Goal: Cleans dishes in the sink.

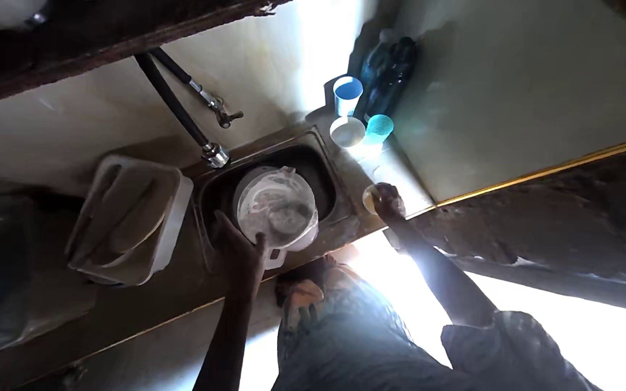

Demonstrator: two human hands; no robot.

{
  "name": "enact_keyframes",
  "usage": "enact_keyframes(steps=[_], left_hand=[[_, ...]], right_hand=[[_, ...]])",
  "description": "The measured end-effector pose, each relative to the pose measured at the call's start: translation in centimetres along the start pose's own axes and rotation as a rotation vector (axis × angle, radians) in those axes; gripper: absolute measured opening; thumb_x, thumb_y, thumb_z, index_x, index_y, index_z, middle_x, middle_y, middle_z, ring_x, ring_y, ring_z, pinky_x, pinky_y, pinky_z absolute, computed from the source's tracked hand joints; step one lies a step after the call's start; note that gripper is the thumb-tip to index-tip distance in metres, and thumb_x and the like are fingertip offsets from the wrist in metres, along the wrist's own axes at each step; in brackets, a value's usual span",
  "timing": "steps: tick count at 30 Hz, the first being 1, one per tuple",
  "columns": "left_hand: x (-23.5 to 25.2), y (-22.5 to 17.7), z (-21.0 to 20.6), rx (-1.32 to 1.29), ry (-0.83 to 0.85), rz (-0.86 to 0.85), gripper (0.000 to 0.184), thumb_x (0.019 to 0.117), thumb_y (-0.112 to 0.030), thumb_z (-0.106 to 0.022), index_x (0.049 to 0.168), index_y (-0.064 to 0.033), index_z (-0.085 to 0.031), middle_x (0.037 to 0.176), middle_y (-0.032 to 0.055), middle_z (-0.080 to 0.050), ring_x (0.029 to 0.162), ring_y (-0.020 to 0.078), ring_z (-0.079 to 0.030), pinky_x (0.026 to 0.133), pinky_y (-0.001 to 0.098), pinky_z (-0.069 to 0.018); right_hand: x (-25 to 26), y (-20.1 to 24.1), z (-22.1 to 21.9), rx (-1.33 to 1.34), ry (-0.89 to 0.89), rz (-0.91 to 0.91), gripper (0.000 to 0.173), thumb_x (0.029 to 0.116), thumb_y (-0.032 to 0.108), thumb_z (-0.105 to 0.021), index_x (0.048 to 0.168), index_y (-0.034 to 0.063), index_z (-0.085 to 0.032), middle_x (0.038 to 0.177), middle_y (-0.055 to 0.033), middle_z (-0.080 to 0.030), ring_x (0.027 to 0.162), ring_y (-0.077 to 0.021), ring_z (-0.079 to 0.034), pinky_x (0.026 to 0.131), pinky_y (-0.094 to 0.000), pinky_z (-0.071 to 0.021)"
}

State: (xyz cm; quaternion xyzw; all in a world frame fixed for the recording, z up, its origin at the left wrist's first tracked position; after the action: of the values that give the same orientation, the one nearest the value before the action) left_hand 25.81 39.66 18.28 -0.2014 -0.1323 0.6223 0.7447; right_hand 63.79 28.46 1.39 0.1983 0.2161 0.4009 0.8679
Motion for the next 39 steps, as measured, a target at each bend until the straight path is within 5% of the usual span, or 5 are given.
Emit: enact_keyframes(steps=[4,12,30,35,39], left_hand=[[-2.3,-6.4,-1.3,0.127,0.056,-0.521,0.042,0.0981,-0.027,-0.063,0.129,0.0005,-0.068,0.129,0.0270,-0.065,0.124,0.0467,-0.060,0.109,0.0640,-0.0411],[-2.0,-8.7,-6.3,0.518,0.811,-0.175,0.049,0.1089,-0.038,-0.045,0.146,-0.0082,-0.053,0.136,0.0220,-0.061,0.128,0.0386,-0.058,0.105,0.0556,-0.0445],[-2.1,-9.9,-6.8,0.488,0.711,-0.257,0.045,0.1097,-0.035,-0.044,0.129,0.0012,-0.063,0.120,0.0244,-0.067,0.118,0.0396,-0.064,0.100,0.0536,-0.0471],[-1.2,-8.5,-5.8,0.456,0.681,-0.239,0.042,0.1087,-0.032,-0.047,0.123,0.0035,-0.066,0.119,0.0264,-0.068,0.118,0.0416,-0.063,0.101,0.0547,-0.0463],[-2.2,-8.1,-6.3,0.452,0.702,-0.276,0.047,0.1104,-0.037,-0.040,0.123,0.0013,-0.065,0.114,0.0246,-0.069,0.113,0.0401,-0.066,0.097,0.0542,-0.0482]], right_hand=[[-2.2,-0.1,-3.7,-0.124,0.180,0.075,0.062,0.1075,0.037,-0.047,0.157,0.0008,-0.038,0.167,-0.0223,-0.026,0.156,-0.0374,-0.024,0.128,-0.0499,-0.0196],[-2.9,0.5,-1.2,-0.150,0.462,-0.093,0.043,0.1041,0.025,-0.058,0.142,0.0036,-0.057,0.146,-0.0225,-0.055,0.139,-0.0423,-0.048,0.114,-0.0593,-0.0373],[-2.5,26.0,0.0,0.573,0.352,0.156,0.044,0.1134,0.027,-0.035,0.128,-0.0053,-0.061,0.128,-0.0276,-0.063,0.123,-0.0402,-0.060,0.103,-0.0586,-0.0453],[-6.7,27.0,-0.4,0.416,0.375,0.300,0.050,0.1125,0.020,-0.036,0.158,0.0013,-0.034,0.169,-0.0192,-0.023,0.156,-0.0371,-0.025,0.124,-0.0505,-0.0264],[-0.4,28.0,-2.6,0.683,0.386,0.326,0.045,0.1137,0.020,-0.030,0.142,-0.0071,-0.051,0.135,-0.0264,-0.060,0.123,-0.0345,-0.061,0.106,-0.0480,-0.0474]])
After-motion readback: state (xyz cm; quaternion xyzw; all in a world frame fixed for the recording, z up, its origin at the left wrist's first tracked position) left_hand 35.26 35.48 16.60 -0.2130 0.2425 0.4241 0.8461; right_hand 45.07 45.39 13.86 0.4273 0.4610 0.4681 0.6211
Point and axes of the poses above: each hand's wrist, its own x-axis towards the middle knuckle, its own z-axis out of the back of the hand, y = z × x, the point moved 9 cm from there along x, towards the middle knuckle
